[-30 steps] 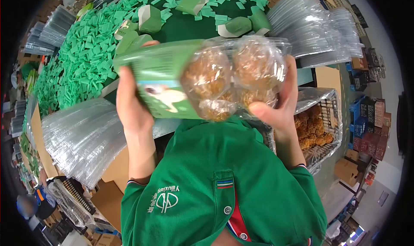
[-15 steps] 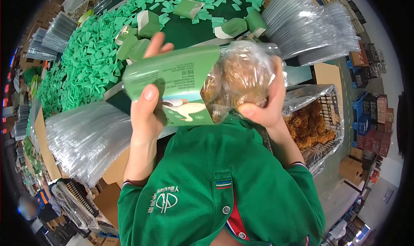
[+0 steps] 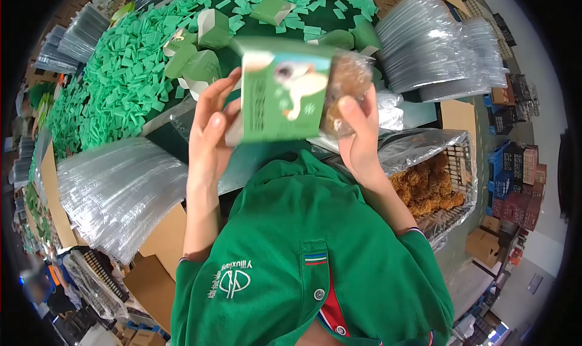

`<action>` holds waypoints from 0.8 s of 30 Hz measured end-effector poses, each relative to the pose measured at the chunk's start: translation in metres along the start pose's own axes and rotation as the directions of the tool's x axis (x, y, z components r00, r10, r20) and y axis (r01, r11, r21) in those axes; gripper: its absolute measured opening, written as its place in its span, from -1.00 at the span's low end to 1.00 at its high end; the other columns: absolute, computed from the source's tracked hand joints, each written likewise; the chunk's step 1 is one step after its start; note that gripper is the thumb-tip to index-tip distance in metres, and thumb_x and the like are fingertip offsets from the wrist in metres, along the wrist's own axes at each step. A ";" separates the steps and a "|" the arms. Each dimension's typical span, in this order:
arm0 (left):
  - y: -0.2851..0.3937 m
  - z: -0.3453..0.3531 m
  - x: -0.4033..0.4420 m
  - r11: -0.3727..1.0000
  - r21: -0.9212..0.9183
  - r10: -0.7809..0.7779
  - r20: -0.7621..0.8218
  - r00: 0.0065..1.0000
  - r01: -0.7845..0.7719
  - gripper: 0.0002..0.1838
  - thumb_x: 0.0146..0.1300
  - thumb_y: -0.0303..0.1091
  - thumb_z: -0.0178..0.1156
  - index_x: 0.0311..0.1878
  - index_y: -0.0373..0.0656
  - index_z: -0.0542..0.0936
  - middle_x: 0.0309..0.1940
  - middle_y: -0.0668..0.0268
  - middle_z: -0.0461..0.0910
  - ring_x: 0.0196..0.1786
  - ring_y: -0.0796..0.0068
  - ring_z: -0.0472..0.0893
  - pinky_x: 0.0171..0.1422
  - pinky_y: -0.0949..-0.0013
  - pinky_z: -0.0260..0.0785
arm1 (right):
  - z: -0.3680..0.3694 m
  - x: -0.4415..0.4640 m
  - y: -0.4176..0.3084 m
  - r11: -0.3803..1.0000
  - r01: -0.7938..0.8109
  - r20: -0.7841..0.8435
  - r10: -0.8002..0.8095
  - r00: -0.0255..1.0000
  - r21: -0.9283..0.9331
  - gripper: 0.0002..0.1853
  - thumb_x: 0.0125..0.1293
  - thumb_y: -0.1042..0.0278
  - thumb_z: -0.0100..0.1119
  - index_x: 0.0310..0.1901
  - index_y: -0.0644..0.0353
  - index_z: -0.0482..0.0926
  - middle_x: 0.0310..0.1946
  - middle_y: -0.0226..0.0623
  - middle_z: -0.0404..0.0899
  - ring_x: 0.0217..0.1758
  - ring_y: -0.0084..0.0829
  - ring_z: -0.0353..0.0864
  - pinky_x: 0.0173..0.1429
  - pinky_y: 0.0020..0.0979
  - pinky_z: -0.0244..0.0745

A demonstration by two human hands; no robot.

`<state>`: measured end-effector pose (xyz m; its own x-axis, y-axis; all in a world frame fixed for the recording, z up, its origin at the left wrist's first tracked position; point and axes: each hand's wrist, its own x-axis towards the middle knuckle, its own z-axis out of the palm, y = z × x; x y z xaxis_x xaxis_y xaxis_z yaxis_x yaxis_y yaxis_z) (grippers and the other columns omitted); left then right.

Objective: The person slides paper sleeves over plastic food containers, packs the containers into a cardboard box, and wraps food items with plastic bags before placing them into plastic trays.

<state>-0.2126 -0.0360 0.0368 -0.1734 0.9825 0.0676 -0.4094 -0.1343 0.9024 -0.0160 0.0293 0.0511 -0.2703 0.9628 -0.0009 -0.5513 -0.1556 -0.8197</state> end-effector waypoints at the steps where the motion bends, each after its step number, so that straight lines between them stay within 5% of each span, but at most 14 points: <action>1: -0.011 0.002 -0.001 0.992 -0.120 0.031 -0.026 0.999 -0.034 -0.23 0.13 0.16 0.13 0.25 -0.17 0.22 0.19 0.22 0.30 0.25 0.26 0.30 0.32 0.16 0.11 | 0.005 0.004 0.001 0.999 0.023 -0.033 -0.021 0.999 0.048 -0.59 0.16 0.36 0.23 -0.07 0.18 0.22 -0.05 -0.23 0.40 -0.01 -0.53 0.41 0.01 -0.47 0.39; 3: -0.035 0.006 -0.001 0.961 -0.272 0.004 -0.144 0.990 -0.043 -0.32 0.20 0.11 0.07 0.26 -0.11 0.22 0.20 0.29 0.30 0.24 0.32 0.29 0.33 0.18 0.08 | 0.017 0.005 0.018 1.000 0.031 -0.102 -0.031 0.994 -0.003 -0.58 0.17 0.37 0.23 -0.04 0.17 0.21 -0.08 -0.28 0.38 -0.03 -0.55 0.40 0.02 -0.46 0.38; 8: -0.007 0.021 0.006 0.914 -0.400 -0.151 -0.493 0.857 -0.069 -0.44 0.30 0.05 -0.11 0.23 -0.12 0.29 0.13 0.31 0.38 0.16 0.34 0.38 0.21 0.19 0.23 | -0.001 -0.005 0.024 0.951 0.006 0.297 0.090 0.950 -0.309 -0.66 0.21 0.34 0.17 -0.09 0.17 0.24 -0.15 -0.28 0.39 -0.01 -0.53 0.34 0.12 -0.45 0.23; 9: -0.004 0.017 0.003 0.916 -0.392 -0.129 -0.481 0.867 -0.081 -0.43 0.31 0.04 -0.12 0.20 -0.21 0.30 0.12 0.25 0.40 0.17 0.37 0.40 0.23 0.23 0.23 | -0.023 0.001 0.020 0.892 0.034 0.338 0.135 0.931 -0.450 -0.68 0.23 0.30 0.15 -0.10 0.17 0.25 -0.14 -0.24 0.40 -0.02 -0.51 0.36 0.10 -0.43 0.25; 11: 0.002 0.015 -0.004 0.943 -0.331 -0.184 -0.480 0.858 0.018 -0.45 0.32 0.04 -0.13 0.17 -0.21 0.33 0.07 0.22 0.44 0.10 0.34 0.47 0.17 0.25 0.31 | -0.026 0.016 0.016 0.930 -0.063 0.284 0.175 0.943 -0.363 -0.70 0.30 0.13 0.04 -0.14 0.18 0.31 -0.04 -0.13 0.42 -0.04 -0.42 0.44 0.01 -0.38 0.35; 12: 0.005 0.017 -0.007 0.942 -0.321 -0.242 -0.461 0.854 0.093 -0.46 0.32 0.04 -0.14 0.16 -0.21 0.34 0.06 0.21 0.45 0.08 0.34 0.48 0.16 0.25 0.33 | -0.029 0.022 0.012 0.913 -0.095 0.262 0.212 0.941 -0.396 -0.62 0.39 0.01 -0.20 -0.06 0.20 0.30 0.09 -0.05 0.38 0.02 -0.38 0.42 0.04 -0.32 0.33; 16: -0.032 0.016 -0.016 0.885 -0.304 -0.424 -0.213 0.880 0.353 -0.45 0.32 0.01 -0.06 0.22 -0.18 0.22 0.06 0.18 0.39 0.09 0.41 0.45 0.14 0.34 0.34 | -0.002 0.036 0.030 0.883 -0.120 0.286 0.272 0.919 -0.453 -0.64 0.38 0.05 -0.15 -0.05 0.21 0.31 -0.01 -0.03 0.46 0.00 -0.37 0.47 0.03 -0.39 0.36; 17: -0.037 0.015 -0.016 0.878 -0.331 -0.422 -0.198 0.885 0.345 -0.44 0.32 0.02 -0.05 0.22 -0.17 0.22 0.05 0.18 0.38 0.08 0.42 0.45 0.13 0.35 0.34 | 0.006 0.034 0.032 0.890 -0.306 0.183 0.381 0.906 -0.337 -0.67 0.36 0.07 -0.10 -0.11 0.20 0.32 -0.10 -0.03 0.51 -0.07 -0.39 0.51 0.00 -0.41 0.40; 22: -0.033 0.008 -0.009 0.885 -0.299 -0.412 -0.147 0.899 0.356 -0.41 0.31 0.04 -0.04 0.24 -0.16 0.18 0.02 0.15 0.37 0.04 0.43 0.45 0.07 0.37 0.37 | 0.000 0.025 0.040 0.895 -0.331 0.113 0.378 0.919 -0.300 -0.69 0.34 0.06 -0.08 -0.25 0.18 0.30 -0.19 -0.06 0.54 -0.19 -0.44 0.56 -0.10 -0.44 0.48; 24: -0.028 0.011 -0.002 0.872 -0.334 -0.432 -0.182 0.883 0.357 -0.50 0.31 0.04 -0.02 0.11 -0.17 0.28 -0.07 0.16 0.43 -0.04 0.44 0.49 0.01 0.36 0.39 | -0.002 0.021 0.042 0.892 -0.341 0.093 0.383 0.919 -0.298 -0.68 0.34 0.05 -0.08 -0.24 0.18 0.30 -0.19 -0.06 0.54 -0.19 -0.44 0.56 -0.10 -0.44 0.48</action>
<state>-0.1906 -0.0328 0.0165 -0.1397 0.9025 -0.4073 -0.7185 0.1906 0.6689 -0.0428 0.0437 0.0155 -0.5328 0.8048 -0.2616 -0.1643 -0.4016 -0.9009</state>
